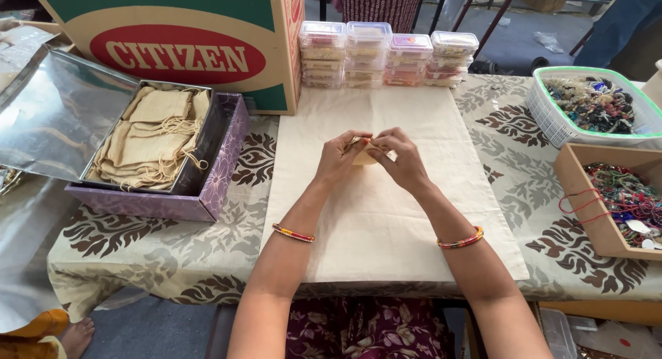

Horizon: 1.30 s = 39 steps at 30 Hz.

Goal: The person packs small jewelry items, including a gold ring and a red beaded bracelet, into small plastic bags and then into small cloth pouches. They place the pouches into small plastic containers and stack them on the table.

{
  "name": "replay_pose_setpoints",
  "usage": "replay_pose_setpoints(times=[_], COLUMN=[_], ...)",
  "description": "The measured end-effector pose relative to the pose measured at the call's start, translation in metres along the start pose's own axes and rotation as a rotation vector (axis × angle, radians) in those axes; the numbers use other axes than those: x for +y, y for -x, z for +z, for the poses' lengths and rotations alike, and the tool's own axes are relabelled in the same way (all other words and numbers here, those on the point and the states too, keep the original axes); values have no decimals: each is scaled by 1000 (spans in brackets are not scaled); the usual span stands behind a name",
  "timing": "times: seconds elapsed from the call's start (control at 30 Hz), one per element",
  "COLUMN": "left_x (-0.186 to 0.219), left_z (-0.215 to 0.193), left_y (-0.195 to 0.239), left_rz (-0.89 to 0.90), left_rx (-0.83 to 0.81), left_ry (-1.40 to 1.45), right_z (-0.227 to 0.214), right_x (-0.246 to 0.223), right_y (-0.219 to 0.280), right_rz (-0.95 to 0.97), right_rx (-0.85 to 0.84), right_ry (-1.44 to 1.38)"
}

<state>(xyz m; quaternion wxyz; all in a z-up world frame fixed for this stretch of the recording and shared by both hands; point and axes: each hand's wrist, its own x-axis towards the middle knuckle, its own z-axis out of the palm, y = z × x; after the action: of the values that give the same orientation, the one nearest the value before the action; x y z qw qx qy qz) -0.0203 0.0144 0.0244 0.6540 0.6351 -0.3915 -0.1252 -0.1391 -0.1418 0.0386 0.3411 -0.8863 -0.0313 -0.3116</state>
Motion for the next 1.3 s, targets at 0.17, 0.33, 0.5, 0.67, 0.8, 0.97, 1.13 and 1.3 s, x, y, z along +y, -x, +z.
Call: replay_pose_setpoints(times=[0.17,0.33,0.5,0.67,0.8,0.97,1.13,1.3], left_x=[-8,2,2,0,2,22,10,-26], left_z=[3,-1,4,-4,-7,-10,-11,-31], left_y=[-4,-1,1,-4,-5,2,1,-1], left_rz=[50,54,72,202,39,-128,339,204], left_rx=[-32,-166,-240,-10,21,-52,134,-240], left_ry=[398,433,394,85,184,89,-380,-592], right_z=[-11,-21,-22,-24,-28,-9,-12,-7], right_x=[-17,-34,-35,-15,-39,28,-2,52], right_y=[-2,-2,-3,-1,-9,0,-5,7], right_rz=[-124,-177,30,-122,186,424,-123,271], right_rx=[-50,-71,-330,39,90,-70,208,-325], right_ry=[262,347,609,42,-198,-337,-23,-238])
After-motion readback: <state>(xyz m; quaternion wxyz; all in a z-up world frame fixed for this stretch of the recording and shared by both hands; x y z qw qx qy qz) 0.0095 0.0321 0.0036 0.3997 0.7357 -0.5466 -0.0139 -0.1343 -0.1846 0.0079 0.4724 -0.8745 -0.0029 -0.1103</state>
